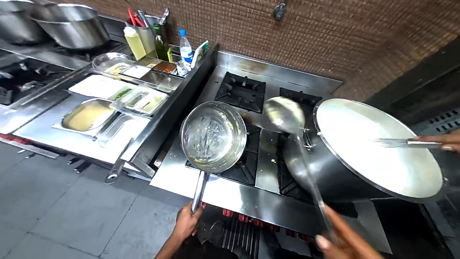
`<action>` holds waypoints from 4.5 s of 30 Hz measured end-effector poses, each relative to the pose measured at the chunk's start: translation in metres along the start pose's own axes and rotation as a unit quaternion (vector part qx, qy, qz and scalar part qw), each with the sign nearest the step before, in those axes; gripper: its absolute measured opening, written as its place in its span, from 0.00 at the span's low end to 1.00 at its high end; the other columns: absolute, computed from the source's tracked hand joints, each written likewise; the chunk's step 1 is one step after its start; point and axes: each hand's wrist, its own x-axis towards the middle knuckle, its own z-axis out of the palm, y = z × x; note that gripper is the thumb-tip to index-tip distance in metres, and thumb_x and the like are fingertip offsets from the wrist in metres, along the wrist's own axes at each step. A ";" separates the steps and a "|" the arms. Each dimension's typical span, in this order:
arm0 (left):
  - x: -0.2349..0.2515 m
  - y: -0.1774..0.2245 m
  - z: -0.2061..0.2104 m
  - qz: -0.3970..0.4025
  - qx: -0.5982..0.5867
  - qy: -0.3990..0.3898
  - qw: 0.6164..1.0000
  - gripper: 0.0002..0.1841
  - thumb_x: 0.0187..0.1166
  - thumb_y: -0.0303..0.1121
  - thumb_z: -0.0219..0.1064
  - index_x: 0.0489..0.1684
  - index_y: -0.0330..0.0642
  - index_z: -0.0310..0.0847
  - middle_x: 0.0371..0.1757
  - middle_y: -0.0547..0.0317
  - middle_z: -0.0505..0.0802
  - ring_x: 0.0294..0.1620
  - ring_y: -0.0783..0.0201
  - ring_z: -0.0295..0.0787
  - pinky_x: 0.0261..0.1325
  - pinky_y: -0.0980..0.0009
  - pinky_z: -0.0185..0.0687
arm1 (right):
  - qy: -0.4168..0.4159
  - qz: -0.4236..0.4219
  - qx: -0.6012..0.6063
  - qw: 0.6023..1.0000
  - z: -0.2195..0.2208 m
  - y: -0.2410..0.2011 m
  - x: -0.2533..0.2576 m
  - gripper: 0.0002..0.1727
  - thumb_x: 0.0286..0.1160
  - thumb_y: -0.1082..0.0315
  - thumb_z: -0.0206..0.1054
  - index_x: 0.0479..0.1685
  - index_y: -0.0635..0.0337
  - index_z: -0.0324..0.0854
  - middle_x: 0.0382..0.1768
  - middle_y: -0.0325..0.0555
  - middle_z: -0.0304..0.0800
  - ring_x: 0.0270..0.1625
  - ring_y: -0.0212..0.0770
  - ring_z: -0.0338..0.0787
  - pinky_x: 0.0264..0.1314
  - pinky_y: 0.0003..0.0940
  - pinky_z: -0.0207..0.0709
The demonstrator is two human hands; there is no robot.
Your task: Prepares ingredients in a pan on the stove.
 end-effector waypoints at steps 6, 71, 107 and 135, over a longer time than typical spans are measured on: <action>-0.002 0.005 0.003 0.004 -0.008 -0.006 1.000 0.13 0.88 0.40 0.61 0.51 0.36 0.79 0.16 0.60 0.79 0.09 0.66 0.74 0.16 0.68 0.78 | -0.102 0.227 0.375 0.893 0.109 0.037 0.058 0.25 0.88 0.71 0.41 0.81 0.64 0.63 0.20 0.30 0.72 0.09 0.22 0.67 0.08 0.16 0.66; 0.026 -0.029 -0.003 -0.005 -0.033 0.002 0.999 0.10 0.86 0.31 0.58 0.32 0.37 0.74 0.10 0.67 0.75 0.07 0.72 0.71 0.14 0.74 0.75 | -0.317 0.287 0.128 0.895 0.088 0.010 0.109 0.22 0.90 0.70 0.43 0.80 0.49 0.60 0.18 0.35 0.68 0.09 0.30 0.71 0.10 0.27 0.76; 0.026 -0.027 0.004 0.001 -0.005 0.042 0.999 0.08 0.85 0.31 0.58 0.37 0.36 0.74 0.12 0.64 0.77 0.06 0.70 0.73 0.13 0.73 0.76 | -0.320 0.192 -0.383 0.845 0.110 -0.003 0.114 0.31 0.94 0.60 0.49 0.95 0.38 0.54 0.42 0.53 0.88 0.35 0.47 0.88 0.42 0.44 0.82; 0.027 -0.026 -0.001 -0.005 0.052 0.028 0.998 0.10 0.84 0.34 0.60 0.39 0.35 0.78 0.17 0.63 0.78 0.11 0.70 0.74 0.19 0.71 0.78 | -0.348 0.247 -0.309 0.850 0.057 0.001 0.112 0.30 0.96 0.59 0.47 0.95 0.31 0.52 0.26 0.45 0.75 0.16 0.37 0.72 0.20 0.33 0.70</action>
